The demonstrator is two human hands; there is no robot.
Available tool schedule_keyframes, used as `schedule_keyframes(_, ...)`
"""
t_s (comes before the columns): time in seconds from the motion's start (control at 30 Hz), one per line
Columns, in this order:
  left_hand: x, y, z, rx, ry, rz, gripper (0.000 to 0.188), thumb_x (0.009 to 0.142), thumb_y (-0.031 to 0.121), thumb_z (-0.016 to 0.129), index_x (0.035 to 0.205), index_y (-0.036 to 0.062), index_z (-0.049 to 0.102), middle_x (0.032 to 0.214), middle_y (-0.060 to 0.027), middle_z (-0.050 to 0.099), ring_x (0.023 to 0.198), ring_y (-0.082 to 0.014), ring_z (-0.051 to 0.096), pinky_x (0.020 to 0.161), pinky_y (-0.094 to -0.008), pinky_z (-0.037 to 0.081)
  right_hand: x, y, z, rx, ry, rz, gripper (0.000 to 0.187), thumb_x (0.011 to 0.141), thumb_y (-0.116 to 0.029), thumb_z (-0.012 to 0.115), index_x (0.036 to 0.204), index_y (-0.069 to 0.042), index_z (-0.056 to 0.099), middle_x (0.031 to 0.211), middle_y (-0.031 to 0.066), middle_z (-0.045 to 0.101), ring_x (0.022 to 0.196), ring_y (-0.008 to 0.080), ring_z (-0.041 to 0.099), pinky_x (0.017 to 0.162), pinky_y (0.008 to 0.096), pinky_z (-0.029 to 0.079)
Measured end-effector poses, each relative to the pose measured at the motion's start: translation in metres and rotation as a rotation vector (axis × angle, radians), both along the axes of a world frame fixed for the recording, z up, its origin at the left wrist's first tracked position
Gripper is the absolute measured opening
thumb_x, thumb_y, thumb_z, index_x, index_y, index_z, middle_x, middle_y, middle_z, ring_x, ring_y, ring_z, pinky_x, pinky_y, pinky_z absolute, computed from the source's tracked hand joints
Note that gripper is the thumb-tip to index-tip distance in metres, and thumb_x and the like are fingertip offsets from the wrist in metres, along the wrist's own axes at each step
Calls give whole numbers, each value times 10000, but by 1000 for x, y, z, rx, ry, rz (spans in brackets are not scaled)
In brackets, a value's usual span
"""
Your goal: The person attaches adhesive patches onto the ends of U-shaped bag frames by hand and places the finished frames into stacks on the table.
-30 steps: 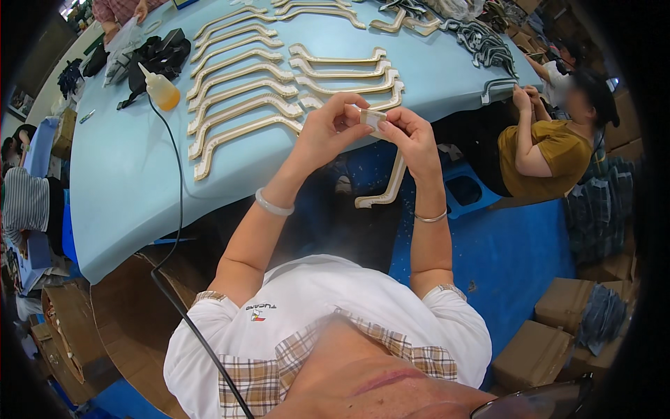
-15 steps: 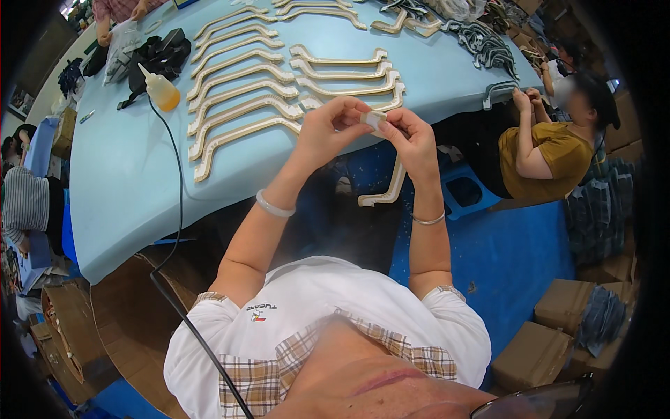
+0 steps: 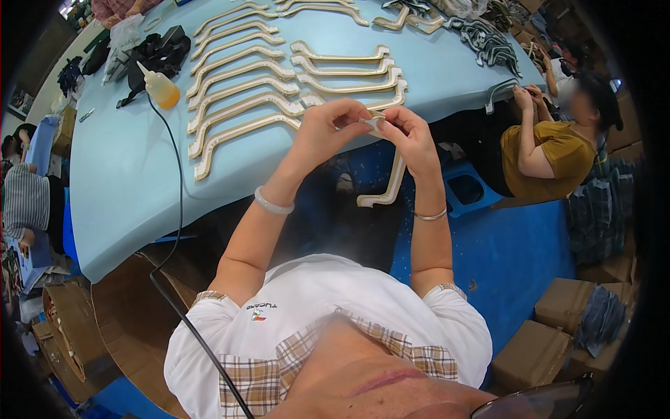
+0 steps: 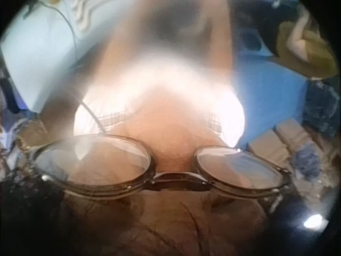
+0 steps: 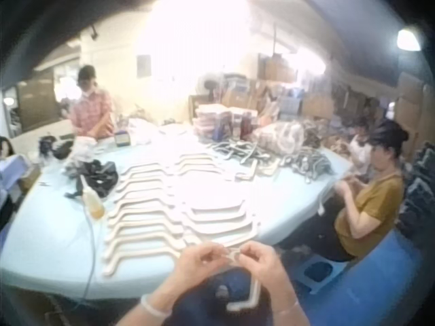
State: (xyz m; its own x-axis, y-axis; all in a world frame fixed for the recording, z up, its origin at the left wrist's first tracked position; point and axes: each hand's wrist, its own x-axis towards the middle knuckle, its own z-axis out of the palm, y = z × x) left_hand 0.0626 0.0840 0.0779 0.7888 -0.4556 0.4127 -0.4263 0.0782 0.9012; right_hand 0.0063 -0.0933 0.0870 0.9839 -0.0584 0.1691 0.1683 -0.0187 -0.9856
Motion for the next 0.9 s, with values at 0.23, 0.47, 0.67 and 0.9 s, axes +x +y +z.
schedule_keyframes(0.23, -1, -1, 2, 62, -116, 77, 180, 762, 52, 740, 918, 31, 652, 741, -31, 642, 672, -97, 626, 633, -236, 513, 2, 0, -2, -44, -29, 16, 112, 862, -94, 656, 898, -15, 585, 825, -35, 578, 755, 24, 485, 667, 168, 390)
schedule_keyframes(0.47, -3, -1, 2, 60, -92, 62, 242, 766, 58, 741, 979, 50, 625, 719, -26, 614, 664, -93, 622, 624, -231, 504, 0, -2, -4, -146, -57, -39, 130, 858, -92, 655, 912, 3, 584, 816, -20, 597, 755, 31, 512, 678, 191, 428)
schedule_keyframes(0.67, -2, -2, 4, 77, -58, 67, 231, 773, 60, 739, 968, 27, 620, 727, -23, 615, 668, -84, 617, 622, -224, 498, 0, -1, -8, -230, -90, -105, 168, 834, -109, 673, 905, 20, 592, 795, 21, 626, 760, 63, 549, 705, 226, 461)
schedule_keyframes(0.9, -2, -1, 6, 115, -52, 46, 212, 761, 22, 727, 953, 13, 636, 826, -29, 665, 712, -83, 629, 659, -223, 509, 1, -3, -4, -245, -35, -36, 99, 876, -23, 614, 957, 30, 594, 869, 17, 609, 800, 60, 567, 747, 203, 473)
